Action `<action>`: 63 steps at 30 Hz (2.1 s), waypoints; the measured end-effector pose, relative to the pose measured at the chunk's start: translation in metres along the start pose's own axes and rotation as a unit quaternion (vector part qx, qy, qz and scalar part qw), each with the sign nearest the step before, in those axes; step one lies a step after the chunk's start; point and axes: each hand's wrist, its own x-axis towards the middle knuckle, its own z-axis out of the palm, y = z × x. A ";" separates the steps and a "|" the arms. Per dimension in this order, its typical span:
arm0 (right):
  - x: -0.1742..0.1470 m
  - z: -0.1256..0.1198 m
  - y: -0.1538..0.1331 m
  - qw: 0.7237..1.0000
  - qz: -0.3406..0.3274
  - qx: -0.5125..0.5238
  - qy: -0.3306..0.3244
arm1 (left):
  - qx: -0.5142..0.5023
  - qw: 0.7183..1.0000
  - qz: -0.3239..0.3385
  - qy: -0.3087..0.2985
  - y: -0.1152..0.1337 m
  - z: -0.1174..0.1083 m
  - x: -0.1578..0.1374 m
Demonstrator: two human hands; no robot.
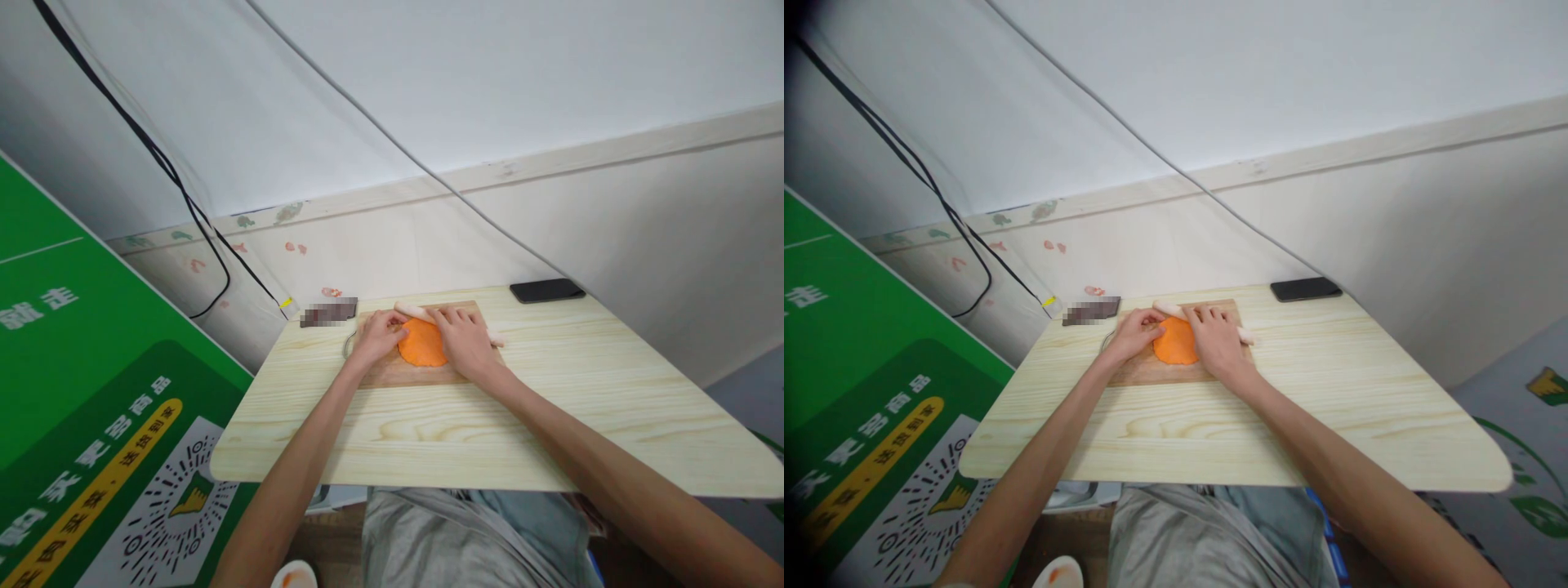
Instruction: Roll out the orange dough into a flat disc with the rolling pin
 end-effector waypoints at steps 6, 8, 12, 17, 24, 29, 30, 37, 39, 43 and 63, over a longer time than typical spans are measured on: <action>0.000 -0.001 0.000 1.000 -0.001 -0.004 -0.007 | 0.015 1.000 0.005 0.017 0.000 0.001 -0.003; 0.001 0.000 0.001 1.000 -0.002 -0.005 -0.006 | 0.024 0.999 0.006 0.022 0.001 0.002 -0.005; 0.001 0.001 0.002 1.000 -0.003 -0.007 -0.003 | 0.055 0.997 -0.010 0.044 0.008 0.005 -0.006; 0.001 0.002 0.002 1.000 -0.003 -0.004 0.001 | 0.092 0.994 -0.010 0.052 0.014 0.008 -0.008; 0.001 0.001 0.001 1.000 -0.001 -0.001 -0.007 | 0.078 0.996 -0.003 0.038 0.010 0.007 -0.008; 0.001 0.000 0.001 1.000 -0.003 -0.002 -0.007 | 0.041 0.999 0.015 0.019 0.007 0.006 -0.006; 0.001 0.000 0.001 1.000 -0.003 -0.003 -0.007 | 0.037 0.999 0.018 0.018 0.007 0.006 -0.005; 0.001 0.000 0.002 1.000 -0.005 -0.005 -0.003 | 0.011 0.998 0.060 0.001 -0.004 0.004 -0.003; 0.001 0.000 0.002 1.000 -0.005 -0.004 -0.003 | -0.006 0.996 0.083 -0.012 -0.008 0.001 -0.002; 0.001 -0.001 0.002 1.000 -0.004 -0.007 -0.009 | -0.038 0.993 0.103 -0.037 -0.014 -0.003 -0.002; 0.001 0.001 0.001 1.000 0.001 -0.009 -0.007 | -0.044 0.996 0.076 -0.015 -0.015 0.005 0.001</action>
